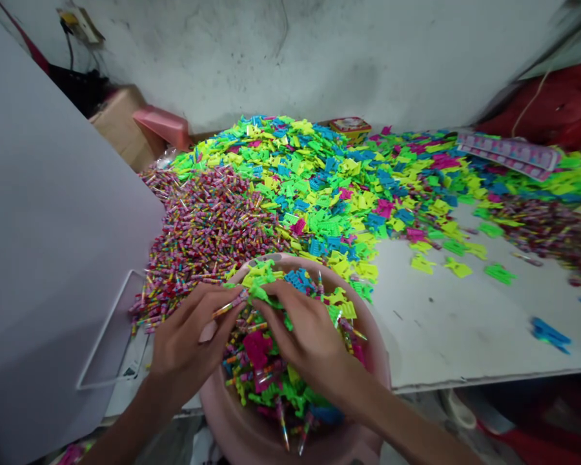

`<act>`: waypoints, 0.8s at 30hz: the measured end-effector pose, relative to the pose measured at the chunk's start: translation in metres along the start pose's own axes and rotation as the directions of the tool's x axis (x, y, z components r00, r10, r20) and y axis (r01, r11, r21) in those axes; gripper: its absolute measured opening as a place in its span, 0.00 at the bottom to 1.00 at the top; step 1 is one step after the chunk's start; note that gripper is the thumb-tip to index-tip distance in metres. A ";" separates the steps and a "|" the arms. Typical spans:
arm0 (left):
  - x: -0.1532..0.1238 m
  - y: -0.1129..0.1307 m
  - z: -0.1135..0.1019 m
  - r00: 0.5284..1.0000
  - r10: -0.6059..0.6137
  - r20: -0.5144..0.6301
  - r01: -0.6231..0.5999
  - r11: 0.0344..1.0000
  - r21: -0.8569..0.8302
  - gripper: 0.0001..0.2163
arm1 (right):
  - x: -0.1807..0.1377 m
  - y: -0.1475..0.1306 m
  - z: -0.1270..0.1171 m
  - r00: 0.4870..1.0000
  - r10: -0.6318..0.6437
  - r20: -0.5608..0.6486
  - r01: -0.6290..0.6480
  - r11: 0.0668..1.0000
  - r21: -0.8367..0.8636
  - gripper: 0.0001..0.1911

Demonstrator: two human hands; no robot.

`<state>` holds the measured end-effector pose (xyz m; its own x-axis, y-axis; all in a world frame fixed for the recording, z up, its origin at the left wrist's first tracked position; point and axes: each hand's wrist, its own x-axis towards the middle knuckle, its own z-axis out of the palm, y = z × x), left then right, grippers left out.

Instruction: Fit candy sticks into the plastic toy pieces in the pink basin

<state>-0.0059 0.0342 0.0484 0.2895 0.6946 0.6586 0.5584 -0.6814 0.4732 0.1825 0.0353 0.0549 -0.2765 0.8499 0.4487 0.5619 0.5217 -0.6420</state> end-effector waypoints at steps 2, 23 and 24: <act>-0.002 0.004 0.000 1.000 0.019 0.004 -0.019 0.998 0.062 0.11 | -0.004 0.002 0.002 0.993 -0.108 -0.035 0.108 0.994 -0.023 0.07; 0.012 -0.067 -0.013 0.859 -0.319 0.401 0.405 0.902 -0.150 0.15 | 0.025 0.052 -0.031 0.962 0.179 0.205 -0.185 0.983 0.009 0.17; 0.009 -0.087 -0.011 0.841 -0.407 0.356 0.460 0.885 -0.076 0.17 | 0.028 0.070 -0.034 0.958 0.245 0.148 -0.239 0.969 -0.056 0.19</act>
<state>-0.0601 0.0970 0.0195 0.2932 0.9437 0.1529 0.5682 -0.3006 0.7660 0.2403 0.0931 0.0440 -0.2423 0.9533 0.1805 0.6548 0.2980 -0.6946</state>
